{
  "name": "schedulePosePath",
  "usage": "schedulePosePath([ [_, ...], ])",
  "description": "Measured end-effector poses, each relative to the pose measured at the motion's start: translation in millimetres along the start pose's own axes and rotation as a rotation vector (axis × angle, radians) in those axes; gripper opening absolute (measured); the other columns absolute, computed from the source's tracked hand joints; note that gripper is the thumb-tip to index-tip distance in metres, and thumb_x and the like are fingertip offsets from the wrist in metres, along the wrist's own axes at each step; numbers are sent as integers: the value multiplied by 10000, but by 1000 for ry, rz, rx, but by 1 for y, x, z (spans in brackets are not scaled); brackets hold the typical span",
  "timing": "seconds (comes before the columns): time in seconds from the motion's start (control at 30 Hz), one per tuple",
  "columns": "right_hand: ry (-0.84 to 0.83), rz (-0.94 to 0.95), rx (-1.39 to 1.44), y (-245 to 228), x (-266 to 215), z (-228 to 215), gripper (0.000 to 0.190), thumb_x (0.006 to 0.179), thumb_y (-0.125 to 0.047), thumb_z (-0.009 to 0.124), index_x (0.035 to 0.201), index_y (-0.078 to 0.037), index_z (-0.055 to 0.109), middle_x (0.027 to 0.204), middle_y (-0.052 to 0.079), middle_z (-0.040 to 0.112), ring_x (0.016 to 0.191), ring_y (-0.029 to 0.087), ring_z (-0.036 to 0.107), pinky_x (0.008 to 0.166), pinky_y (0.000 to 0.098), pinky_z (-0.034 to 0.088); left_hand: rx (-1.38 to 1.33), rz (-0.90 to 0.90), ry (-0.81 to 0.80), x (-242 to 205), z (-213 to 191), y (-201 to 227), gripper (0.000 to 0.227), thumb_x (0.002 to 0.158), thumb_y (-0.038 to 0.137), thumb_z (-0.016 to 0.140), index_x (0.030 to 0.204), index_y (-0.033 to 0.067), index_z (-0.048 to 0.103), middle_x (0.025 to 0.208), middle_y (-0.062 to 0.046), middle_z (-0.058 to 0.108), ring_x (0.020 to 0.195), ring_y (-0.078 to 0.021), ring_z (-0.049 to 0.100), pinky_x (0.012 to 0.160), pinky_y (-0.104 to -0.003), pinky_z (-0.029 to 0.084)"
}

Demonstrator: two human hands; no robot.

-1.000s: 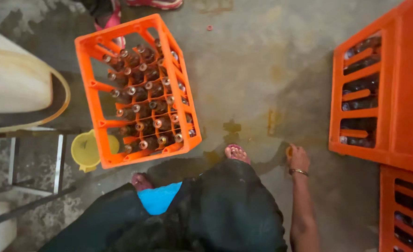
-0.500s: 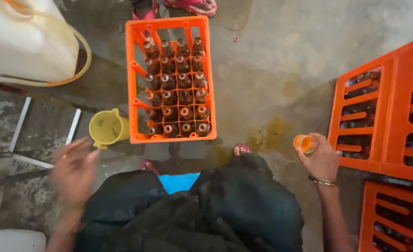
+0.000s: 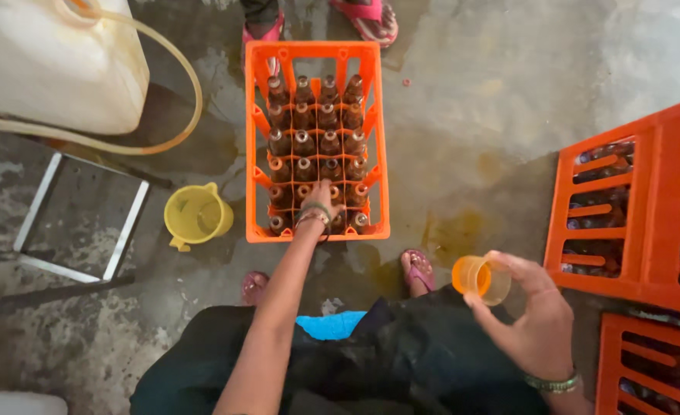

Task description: The person fills glass bottles with a yellow liquid using a tube connected to a large container. They place filled bottles into an orange crate and occasionally pour liquid from a bottle into a small cup.

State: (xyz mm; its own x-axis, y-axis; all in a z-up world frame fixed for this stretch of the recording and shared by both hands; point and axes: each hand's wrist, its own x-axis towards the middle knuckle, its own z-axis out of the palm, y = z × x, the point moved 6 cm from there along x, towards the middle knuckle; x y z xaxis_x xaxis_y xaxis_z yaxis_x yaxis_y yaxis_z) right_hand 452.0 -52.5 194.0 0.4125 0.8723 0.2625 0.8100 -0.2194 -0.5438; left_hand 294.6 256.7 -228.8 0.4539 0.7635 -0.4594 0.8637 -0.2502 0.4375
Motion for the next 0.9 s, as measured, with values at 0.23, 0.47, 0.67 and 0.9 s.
schedulePosePath([
  [0.23, -112, -47, -101, -2, 26, 30, 628, 667, -232, 865, 1230, -94, 626, 1145, 84, 720, 1046, 273, 692, 876, 362, 552, 202, 126, -94, 42, 4, 5, 762, 825, 376, 846, 1413, 117, 438, 1425, -212, 457, 1113, -432, 643, 858, -523, 576],
  [0.47, -185, -73, -83, 8, 41, 41, 574, 655, -247, 869, 1161, -107, 635, 1077, 67, 718, 992, 273, 690, 840, 371, 543, 369, 119, -92, 12, -36, 29, 916, 736, 723, 746, 1374, 144, 434, 1374, -135, 490, 1069, -306, 649, 762, -454, 591],
  [0.67, -166, -98, -33, 11, 41, 33, 576, 656, -258, 872, 1159, -105, 635, 1101, 73, 710, 988, 283, 682, 845, 374, 540, 617, 135, 225, 14, -56, -79, 295, 920, 271, 663, 1168, 113, 645, 1200, -113, 620, 1026, -305, 688, 753, -455, 589],
  [0.9, -172, -150, -4, 8, 38, 32, 580, 678, -260, 865, 1180, -102, 622, 1116, 81, 702, 1010, 288, 683, 867, 390, 540, 601, 193, -30, 70, -8, -130, 408, 907, 60, 643, 1306, 105, 568, 1236, -199, 600, 1000, -405, 703, 787, -509, 593],
])
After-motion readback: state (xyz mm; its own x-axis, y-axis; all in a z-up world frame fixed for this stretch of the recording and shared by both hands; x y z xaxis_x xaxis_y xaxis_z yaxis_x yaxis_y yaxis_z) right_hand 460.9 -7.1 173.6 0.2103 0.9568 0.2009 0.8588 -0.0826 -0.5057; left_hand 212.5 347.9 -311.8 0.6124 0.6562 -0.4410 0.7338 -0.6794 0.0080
